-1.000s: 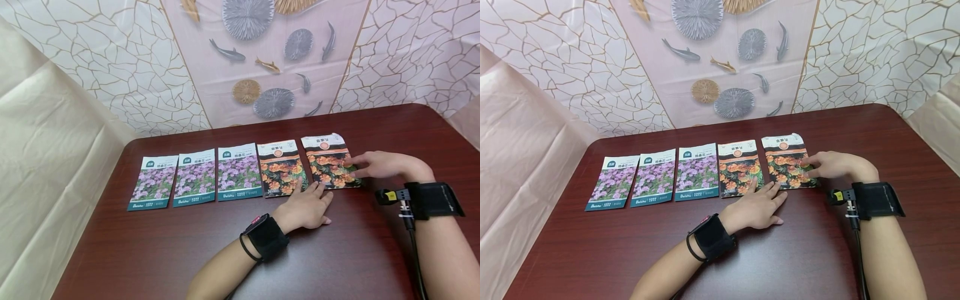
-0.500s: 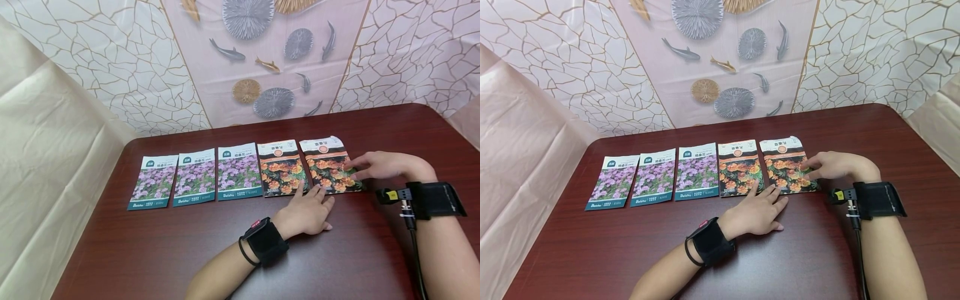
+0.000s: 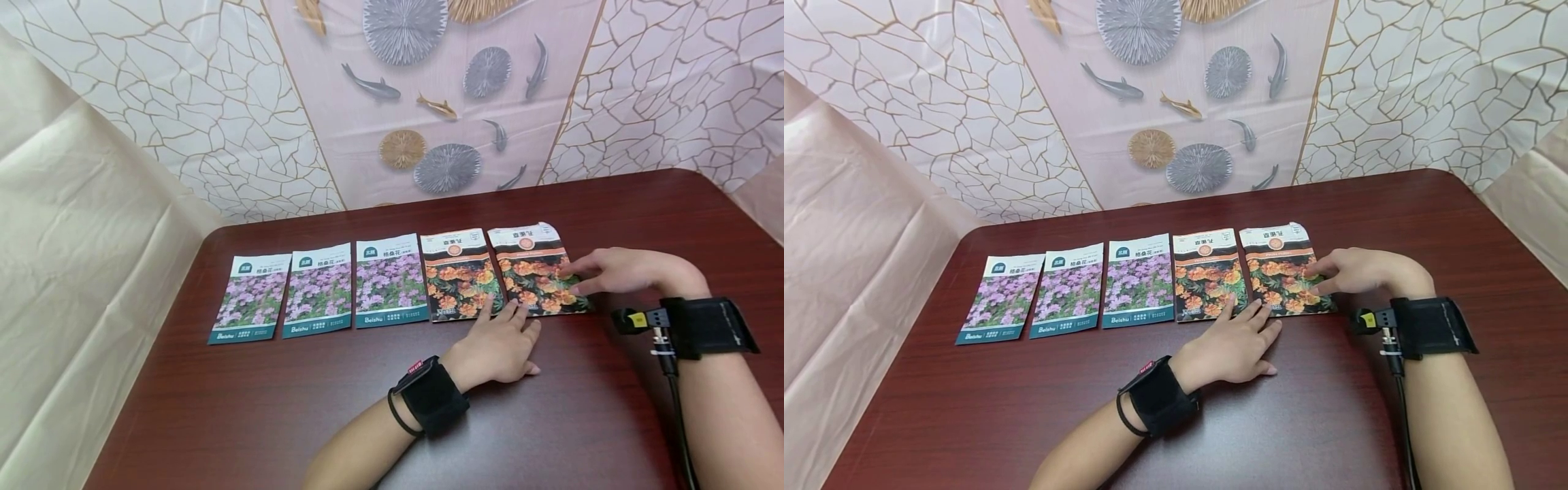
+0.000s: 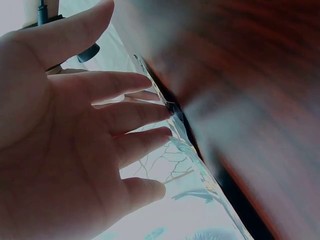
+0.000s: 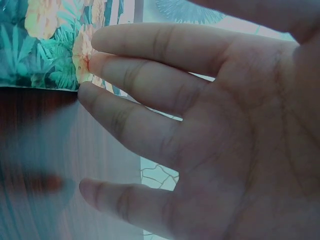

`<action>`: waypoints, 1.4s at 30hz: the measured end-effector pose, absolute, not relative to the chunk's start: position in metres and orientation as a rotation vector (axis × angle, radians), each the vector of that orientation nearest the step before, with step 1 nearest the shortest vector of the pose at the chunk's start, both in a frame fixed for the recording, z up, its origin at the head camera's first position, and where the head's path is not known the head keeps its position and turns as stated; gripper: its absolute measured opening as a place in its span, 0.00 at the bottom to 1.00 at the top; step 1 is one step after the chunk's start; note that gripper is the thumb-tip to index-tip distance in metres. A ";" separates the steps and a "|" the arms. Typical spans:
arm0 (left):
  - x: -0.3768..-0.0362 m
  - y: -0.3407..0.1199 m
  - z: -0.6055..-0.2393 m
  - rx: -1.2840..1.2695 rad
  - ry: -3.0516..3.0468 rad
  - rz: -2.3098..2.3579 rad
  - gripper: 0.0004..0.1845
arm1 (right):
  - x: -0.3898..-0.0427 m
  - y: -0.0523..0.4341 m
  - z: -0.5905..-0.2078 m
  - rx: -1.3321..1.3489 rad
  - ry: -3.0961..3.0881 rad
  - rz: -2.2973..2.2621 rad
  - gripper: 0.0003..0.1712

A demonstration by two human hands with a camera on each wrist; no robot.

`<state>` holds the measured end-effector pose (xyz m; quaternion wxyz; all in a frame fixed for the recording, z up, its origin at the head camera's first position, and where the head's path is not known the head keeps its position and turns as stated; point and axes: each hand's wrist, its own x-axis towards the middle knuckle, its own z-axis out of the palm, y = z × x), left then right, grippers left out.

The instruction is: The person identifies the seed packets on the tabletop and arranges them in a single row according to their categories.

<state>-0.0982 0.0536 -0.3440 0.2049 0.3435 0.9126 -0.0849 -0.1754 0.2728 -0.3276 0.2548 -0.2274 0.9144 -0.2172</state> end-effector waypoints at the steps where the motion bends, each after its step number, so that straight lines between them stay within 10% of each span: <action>1: -0.098 0.054 -0.344 0.957 2.546 -0.237 0.35 | -0.175 0.273 -0.328 -0.618 2.483 -0.590 0.23; 42: -0.117 -0.021 -0.328 0.885 2.807 0.058 0.36 | -0.181 0.269 -0.326 -0.586 2.668 -0.570 0.30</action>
